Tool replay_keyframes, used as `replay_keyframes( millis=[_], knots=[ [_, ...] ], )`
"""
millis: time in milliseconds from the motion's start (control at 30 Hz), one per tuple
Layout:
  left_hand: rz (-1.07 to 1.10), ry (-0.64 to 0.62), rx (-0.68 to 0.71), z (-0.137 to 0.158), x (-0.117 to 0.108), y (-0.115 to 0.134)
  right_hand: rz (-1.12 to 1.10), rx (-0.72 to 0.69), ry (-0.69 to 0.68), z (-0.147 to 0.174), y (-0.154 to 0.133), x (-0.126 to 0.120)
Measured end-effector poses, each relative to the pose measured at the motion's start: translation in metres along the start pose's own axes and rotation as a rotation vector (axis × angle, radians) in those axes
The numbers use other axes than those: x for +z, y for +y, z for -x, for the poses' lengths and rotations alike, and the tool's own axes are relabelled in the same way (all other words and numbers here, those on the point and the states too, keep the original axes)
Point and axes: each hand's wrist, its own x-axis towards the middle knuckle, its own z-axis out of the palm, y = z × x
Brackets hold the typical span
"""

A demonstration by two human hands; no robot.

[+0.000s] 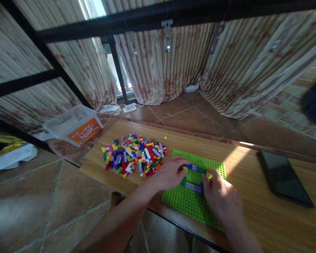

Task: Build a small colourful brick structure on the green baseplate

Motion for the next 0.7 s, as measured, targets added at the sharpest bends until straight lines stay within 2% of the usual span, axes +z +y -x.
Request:
replay_keyframes(
  millis=[400,700],
  knots=[
    [-0.033,0.011,-0.013,-0.0011,0.0028,-0.0002,-0.028,-0.043,-0.004,-0.0007,0.0047,0.0023],
    [-0.095,0.006,-0.017,-0.0006,0.0031,0.0028,-0.009,0.021,-0.043,-0.0027,-0.0021,-0.0023]
  ],
)
